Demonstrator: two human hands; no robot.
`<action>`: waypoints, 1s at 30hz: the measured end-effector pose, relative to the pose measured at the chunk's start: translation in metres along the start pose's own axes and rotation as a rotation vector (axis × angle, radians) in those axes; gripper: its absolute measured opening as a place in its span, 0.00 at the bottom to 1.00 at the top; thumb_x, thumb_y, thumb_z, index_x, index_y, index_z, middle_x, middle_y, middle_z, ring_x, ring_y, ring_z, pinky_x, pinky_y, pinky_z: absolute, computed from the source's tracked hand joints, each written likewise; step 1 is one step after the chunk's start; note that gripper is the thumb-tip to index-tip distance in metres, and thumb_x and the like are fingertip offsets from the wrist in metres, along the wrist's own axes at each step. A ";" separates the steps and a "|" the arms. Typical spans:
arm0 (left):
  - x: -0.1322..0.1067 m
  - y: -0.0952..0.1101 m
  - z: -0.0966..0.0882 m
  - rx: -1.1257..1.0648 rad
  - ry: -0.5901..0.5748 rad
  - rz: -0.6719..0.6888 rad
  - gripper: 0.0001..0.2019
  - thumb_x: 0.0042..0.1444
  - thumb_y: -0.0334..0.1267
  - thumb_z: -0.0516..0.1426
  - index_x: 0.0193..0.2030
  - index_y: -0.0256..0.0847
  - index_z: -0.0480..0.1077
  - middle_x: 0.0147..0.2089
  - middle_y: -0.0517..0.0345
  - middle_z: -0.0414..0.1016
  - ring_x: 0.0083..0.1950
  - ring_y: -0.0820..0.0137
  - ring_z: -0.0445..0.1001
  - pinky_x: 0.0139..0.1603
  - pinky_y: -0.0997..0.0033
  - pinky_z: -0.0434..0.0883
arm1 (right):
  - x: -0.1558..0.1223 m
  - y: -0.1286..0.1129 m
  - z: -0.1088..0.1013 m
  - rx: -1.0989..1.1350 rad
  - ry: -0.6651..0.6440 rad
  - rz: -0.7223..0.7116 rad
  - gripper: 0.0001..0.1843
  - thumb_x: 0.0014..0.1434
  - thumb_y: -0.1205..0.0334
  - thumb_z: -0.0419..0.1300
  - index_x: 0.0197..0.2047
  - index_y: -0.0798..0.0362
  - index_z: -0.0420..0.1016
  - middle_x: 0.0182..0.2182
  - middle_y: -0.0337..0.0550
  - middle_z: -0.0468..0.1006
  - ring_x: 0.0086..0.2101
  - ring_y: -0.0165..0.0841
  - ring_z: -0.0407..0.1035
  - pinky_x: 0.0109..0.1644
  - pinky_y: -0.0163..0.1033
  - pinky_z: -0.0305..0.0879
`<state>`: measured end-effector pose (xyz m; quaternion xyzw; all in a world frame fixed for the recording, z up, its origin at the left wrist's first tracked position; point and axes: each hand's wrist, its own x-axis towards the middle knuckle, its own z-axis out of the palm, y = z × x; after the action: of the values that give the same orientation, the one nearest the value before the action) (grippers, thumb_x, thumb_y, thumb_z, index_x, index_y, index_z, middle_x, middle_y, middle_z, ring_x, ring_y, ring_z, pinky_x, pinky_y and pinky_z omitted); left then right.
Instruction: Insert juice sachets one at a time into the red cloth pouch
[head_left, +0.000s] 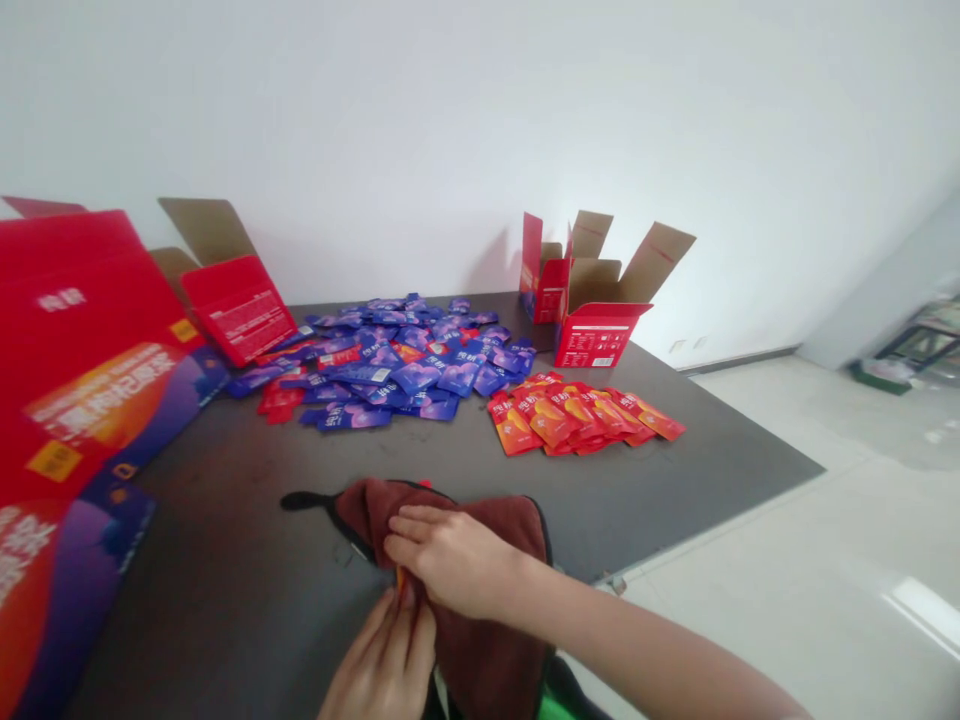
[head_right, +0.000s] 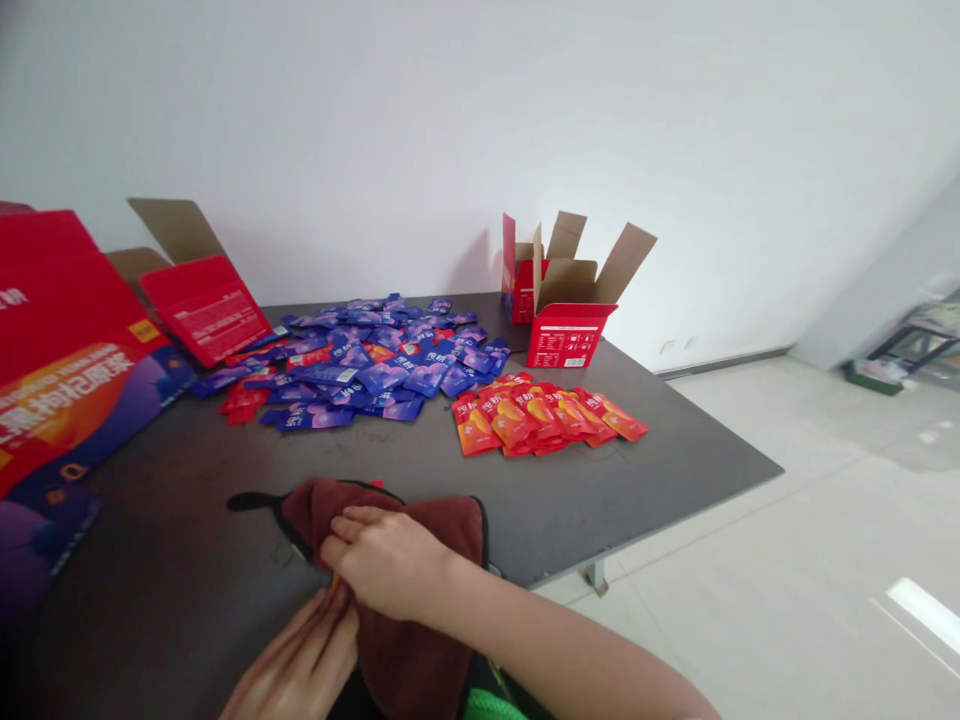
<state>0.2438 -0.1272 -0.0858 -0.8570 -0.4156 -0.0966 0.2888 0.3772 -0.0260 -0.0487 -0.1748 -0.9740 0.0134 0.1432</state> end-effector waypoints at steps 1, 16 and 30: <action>-0.001 -0.001 0.001 -0.006 0.007 -0.002 0.22 0.46 0.18 0.42 0.40 0.33 0.72 0.42 0.46 0.77 0.44 0.65 0.74 0.46 0.71 0.71 | 0.004 0.005 0.002 0.001 -0.005 -0.001 0.09 0.58 0.67 0.50 0.41 0.60 0.67 0.44 0.48 0.71 0.49 0.31 0.63 0.59 0.32 0.51; 0.020 0.014 -0.010 0.044 -0.120 -0.148 0.22 0.45 0.15 0.43 0.41 0.28 0.72 0.41 0.39 0.76 0.41 0.64 0.75 0.44 0.69 0.73 | -0.007 -0.002 -0.050 0.151 0.060 0.276 0.16 0.58 0.72 0.46 0.48 0.55 0.64 0.49 0.45 0.69 0.51 0.31 0.63 0.53 0.34 0.60; 0.014 0.003 -0.003 0.089 -0.030 -0.029 0.19 0.50 0.22 0.42 0.41 0.29 0.71 0.41 0.42 0.76 0.43 0.64 0.75 0.45 0.71 0.72 | -0.005 0.014 -0.009 0.123 -0.068 0.021 0.16 0.59 0.67 0.47 0.50 0.56 0.65 0.50 0.47 0.67 0.57 0.29 0.53 0.63 0.34 0.42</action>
<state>0.2552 -0.1219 -0.0789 -0.8387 -0.4361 -0.0692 0.3187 0.3889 -0.0150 -0.0420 -0.1752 -0.9738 0.0809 0.1202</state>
